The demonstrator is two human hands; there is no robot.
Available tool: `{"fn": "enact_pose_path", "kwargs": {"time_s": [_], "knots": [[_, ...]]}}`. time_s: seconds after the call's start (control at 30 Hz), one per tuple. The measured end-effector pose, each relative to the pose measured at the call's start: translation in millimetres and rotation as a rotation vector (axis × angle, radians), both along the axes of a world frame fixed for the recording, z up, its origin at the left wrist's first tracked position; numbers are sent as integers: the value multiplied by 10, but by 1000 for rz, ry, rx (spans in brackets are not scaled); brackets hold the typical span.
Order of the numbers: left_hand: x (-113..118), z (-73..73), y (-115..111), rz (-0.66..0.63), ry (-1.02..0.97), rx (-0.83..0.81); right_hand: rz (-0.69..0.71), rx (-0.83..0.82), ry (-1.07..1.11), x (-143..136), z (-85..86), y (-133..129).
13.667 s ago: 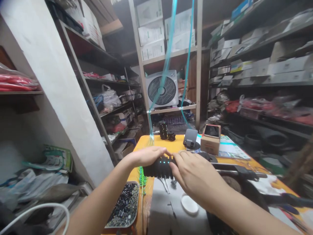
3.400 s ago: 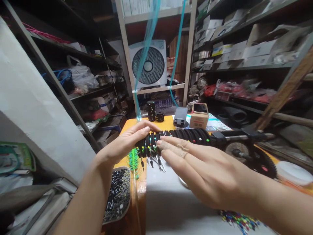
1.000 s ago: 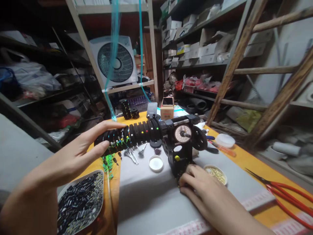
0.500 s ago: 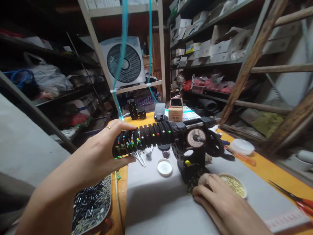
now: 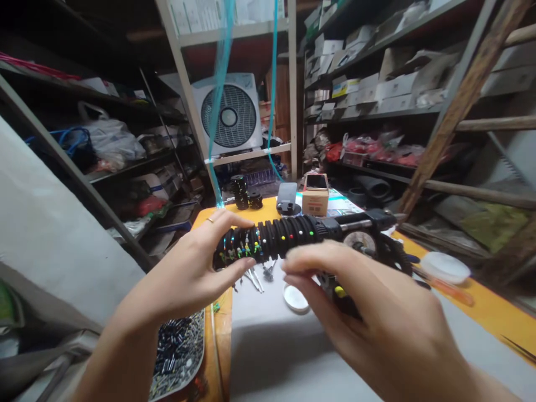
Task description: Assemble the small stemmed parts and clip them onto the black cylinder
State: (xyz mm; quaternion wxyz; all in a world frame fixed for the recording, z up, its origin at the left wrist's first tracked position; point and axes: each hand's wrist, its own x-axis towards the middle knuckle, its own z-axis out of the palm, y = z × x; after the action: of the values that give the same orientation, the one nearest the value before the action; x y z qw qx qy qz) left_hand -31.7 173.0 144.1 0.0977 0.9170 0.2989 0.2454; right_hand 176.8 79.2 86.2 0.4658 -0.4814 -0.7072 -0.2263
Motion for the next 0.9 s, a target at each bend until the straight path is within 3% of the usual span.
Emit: {"fn": "enact_pose_path", "kwargs": {"time_s": [0.1,0.2,0.57,0.9], "knots": [[-19,-8,40,-32,-29,-28,0,110,-41,-189,219,175],[-26,-8,80,-67,-59,-64,50,113,-12,-272,310,311],[-8,-4,74,-85,-88,-102,65,96,-30,-307,339,446],[-16,-8,81,-47,-83,-151,144,-14,-109,-161,385,424]]}}
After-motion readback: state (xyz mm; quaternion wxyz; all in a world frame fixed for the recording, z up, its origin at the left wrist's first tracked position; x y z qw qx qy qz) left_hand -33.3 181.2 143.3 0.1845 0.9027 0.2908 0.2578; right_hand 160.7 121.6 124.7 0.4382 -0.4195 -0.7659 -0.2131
